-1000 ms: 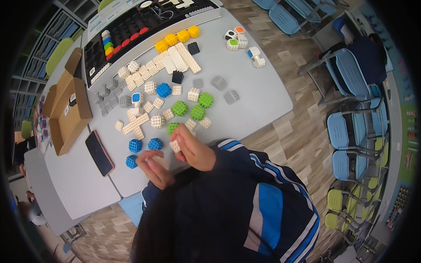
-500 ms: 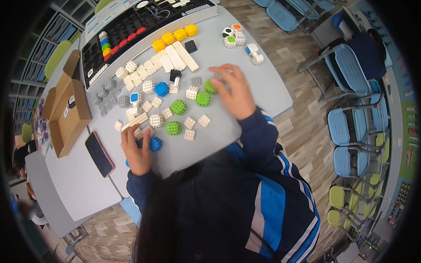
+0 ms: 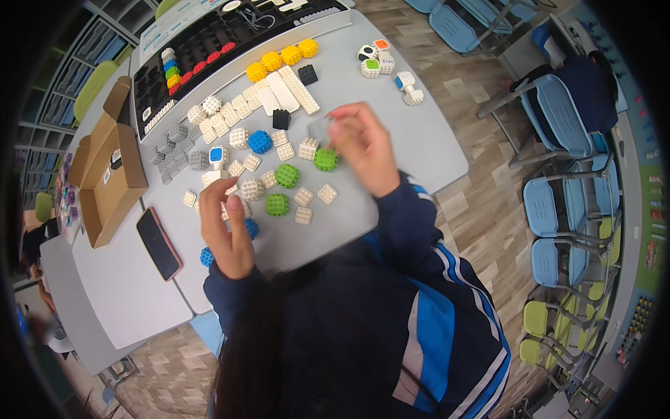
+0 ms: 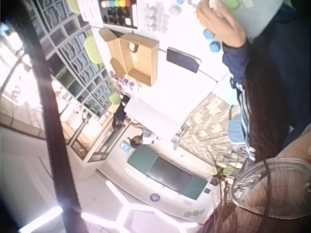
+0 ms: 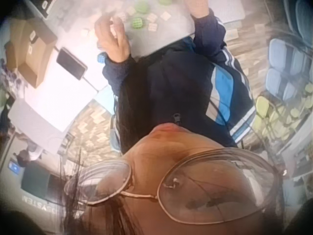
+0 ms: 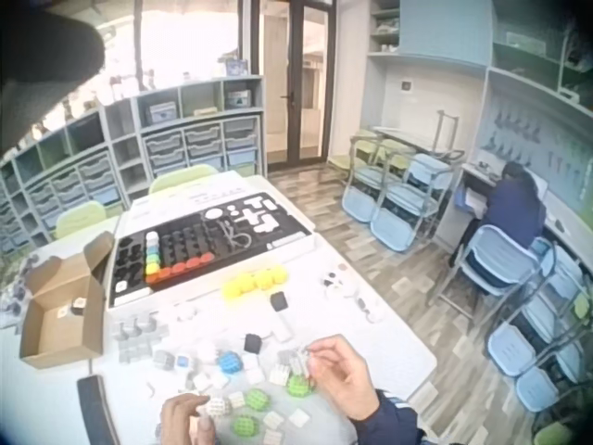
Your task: The person assembles a small structure using white, black, and colored interlocking plastic blocks. They connect pieces by hand, occasionally disassemble sections, and reorganize components on the table.
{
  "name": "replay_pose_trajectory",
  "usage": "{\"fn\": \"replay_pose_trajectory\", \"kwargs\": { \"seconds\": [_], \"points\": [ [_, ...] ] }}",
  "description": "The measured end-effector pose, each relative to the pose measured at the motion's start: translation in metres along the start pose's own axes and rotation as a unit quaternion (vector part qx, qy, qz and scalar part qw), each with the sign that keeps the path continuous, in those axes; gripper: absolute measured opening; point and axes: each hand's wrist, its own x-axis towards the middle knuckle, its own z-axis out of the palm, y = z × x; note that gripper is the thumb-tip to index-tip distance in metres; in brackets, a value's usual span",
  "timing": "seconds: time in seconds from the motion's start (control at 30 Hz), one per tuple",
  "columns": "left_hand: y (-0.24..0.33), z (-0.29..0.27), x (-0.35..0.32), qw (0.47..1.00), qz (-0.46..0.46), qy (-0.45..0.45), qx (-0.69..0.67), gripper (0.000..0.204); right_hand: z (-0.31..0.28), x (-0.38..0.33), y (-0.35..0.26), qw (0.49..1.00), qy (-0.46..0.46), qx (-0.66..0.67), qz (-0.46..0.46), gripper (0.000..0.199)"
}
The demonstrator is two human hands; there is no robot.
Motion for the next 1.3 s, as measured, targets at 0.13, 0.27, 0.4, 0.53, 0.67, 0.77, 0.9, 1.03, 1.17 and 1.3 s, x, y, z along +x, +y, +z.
{"fn": "replay_pose_trajectory", "kwargs": {
  "seconds": [0.13, 0.27, 0.4, 0.53, 0.67, 0.77, 0.9, 1.03, 1.17, 1.3],
  "points": [
    [0.012, 0.012, 0.001, 0.993, -0.022, -0.07, -0.092, 0.035, 0.053, -0.032, -0.009, 0.997, -0.041, 0.054, -0.044, 0.019],
    [0.008, 0.018, -0.007, 0.996, 0.028, -0.077, -0.026, 0.024, 0.082, -0.057, 0.005, 0.993, -0.058, 0.02, -0.1, 0.016],
    [-0.002, 0.019, -0.019, 0.993, 0.05, -0.11, 0.007, 0.029, 0.084, -0.07, 0.014, 0.997, -0.07, 0.017, -0.021, 0.014],
    [-0.006, 0.022, -0.04, 0.991, 0.041, -0.128, -0.011, 0.023, 0.083, -0.084, 0.019, 0.997, -0.078, 0.024, -0.004, 0.01],
    [0.005, 0.024, -0.052, 0.991, 0.031, -0.126, -0.025, 0.023, 0.084, -0.098, 0.021, 0.998, -0.049, 0.027, -0.034, 0.009],
    [0.007, 0.023, -0.056, 0.993, 0.025, -0.109, -0.04, 0.023, 0.084, -0.102, 0.018, 0.998, -0.045, 0.018, -0.048, 0.009],
    [0.01, 0.025, -0.059, 0.993, 0.029, -0.094, -0.062, 0.023, 0.084, -0.106, 0.017, 0.995, -0.043, 0.008, -0.085, 0.01],
    [0.01, 0.025, -0.078, 0.989, -0.034, -0.078, -0.124, 0.029, 0.087, -0.115, 0.006, 0.998, 0.064, 0.025, 0.008, 0.014],
    [0.002, 0.017, -0.082, 0.981, -0.062, -0.029, -0.183, 0.038, 0.079, -0.112, -0.001, 0.992, 0.022, 0.071, 0.101, 0.017],
    [-0.013, -0.01, -0.06, 0.982, -0.128, 0.078, -0.116, 0.036, 0.05, -0.054, 0.007, 0.991, 0.116, 0.0, -0.071, 0.014]
  ]
}}
